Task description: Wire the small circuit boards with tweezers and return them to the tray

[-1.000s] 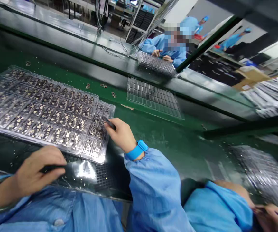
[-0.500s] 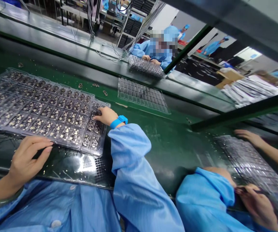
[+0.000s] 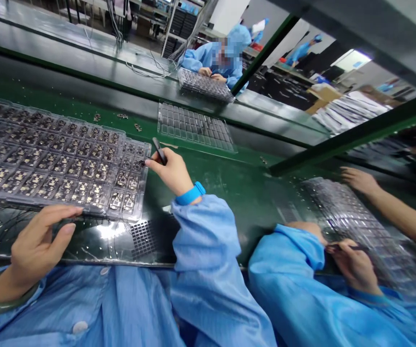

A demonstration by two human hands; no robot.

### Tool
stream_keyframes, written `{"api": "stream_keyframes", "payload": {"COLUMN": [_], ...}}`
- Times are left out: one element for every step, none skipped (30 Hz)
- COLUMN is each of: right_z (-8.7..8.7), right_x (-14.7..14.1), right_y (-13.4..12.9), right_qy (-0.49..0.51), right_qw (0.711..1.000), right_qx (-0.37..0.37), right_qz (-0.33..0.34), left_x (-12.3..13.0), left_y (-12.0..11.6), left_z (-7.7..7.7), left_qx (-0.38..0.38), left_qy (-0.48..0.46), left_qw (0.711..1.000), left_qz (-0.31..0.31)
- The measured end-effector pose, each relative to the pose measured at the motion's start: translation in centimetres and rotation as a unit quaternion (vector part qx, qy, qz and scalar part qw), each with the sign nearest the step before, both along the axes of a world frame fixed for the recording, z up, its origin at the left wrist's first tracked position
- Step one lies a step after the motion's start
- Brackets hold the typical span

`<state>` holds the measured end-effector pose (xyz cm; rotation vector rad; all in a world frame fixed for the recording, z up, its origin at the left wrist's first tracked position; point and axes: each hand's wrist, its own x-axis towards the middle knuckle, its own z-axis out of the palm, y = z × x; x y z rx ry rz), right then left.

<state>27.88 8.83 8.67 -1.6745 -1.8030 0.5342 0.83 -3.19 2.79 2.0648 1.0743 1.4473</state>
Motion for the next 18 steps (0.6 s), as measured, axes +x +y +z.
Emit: {"api": "stream_keyframes", "payload": {"right_z": [0.4,0.7,0.9,0.9,0.7,0.4,0.0,-0.6,-1.1,-1.6,-2.2,-2.6,-3.0,-3.4,-3.7,-4.0,-4.2,-4.4], "right_x": [0.5,0.8,1.0,0.9,0.6,0.1,-0.6,-1.3,-2.2,-3.0,-3.7,-4.4,-4.9,-5.3,-5.7,-5.9,-6.1,-6.2], "right_y": [-1.4,-3.0,-4.6,-6.2,-7.8,-9.4,-10.7,-12.0,-13.0,-13.9,-14.6,-15.1,-15.5,-15.9,-16.1,-16.3,-16.4,-16.5], "right_qy": [0.043,0.094,0.149,0.206,0.262,0.321,0.379,0.431,0.475,0.508,0.531,0.545,0.551,0.552,0.55,0.547,0.543,0.538], "right_qw": [0.999,0.994,0.985,0.973,0.958,0.938,0.915,0.89,0.867,0.847,0.832,0.822,0.817,0.815,0.816,0.818,0.821,0.824], "right_qx": [0.021,0.038,0.047,0.049,0.043,0.032,0.016,-0.003,-0.023,-0.037,-0.047,-0.052,-0.052,-0.05,-0.05,-0.049,-0.05,-0.049], "right_qz": [-0.023,-0.046,-0.067,-0.089,-0.108,-0.125,-0.139,-0.147,-0.15,-0.151,-0.152,-0.156,-0.161,-0.168,-0.172,-0.174,-0.173,-0.171], "left_x": [0.5,1.1,1.8,2.6,3.5,4.4,5.3,6.1,6.8,7.4,7.8,8.1,8.2,8.3,8.3,8.3,8.2,8.2], "left_y": [-0.2,-0.3,-0.4,-0.4,-0.4,-0.4,-0.3,-0.2,-0.2,-0.1,-0.1,-0.1,-0.1,-0.1,-0.1,-0.2,-0.2,-0.3], "left_z": [0.1,0.2,0.3,0.5,0.6,0.8,1.1,1.3,1.4,1.6,1.6,1.7,1.7,1.6,1.5,1.3,1.1,0.9], "left_qx": [-0.041,-0.088,-0.136,-0.186,-0.231,-0.271,-0.309,-0.338,-0.36,-0.375,-0.384,-0.392,-0.4,-0.408,-0.417,-0.424,-0.429,-0.431], "left_qy": [-0.02,-0.038,-0.055,-0.069,-0.088,-0.113,-0.142,-0.174,-0.203,-0.229,-0.25,-0.264,-0.273,-0.279,-0.282,-0.285,-0.289,-0.293], "left_qw": [0.998,0.993,0.983,0.969,0.953,0.935,0.917,0.9,0.885,0.873,0.865,0.858,0.853,0.849,0.844,0.84,0.836,0.833], "left_qz": [-0.03,-0.067,-0.108,-0.146,-0.178,-0.199,-0.209,-0.214,-0.214,-0.211,-0.206,-0.199,-0.193,-0.187,-0.184,-0.184,-0.185,-0.184]}}
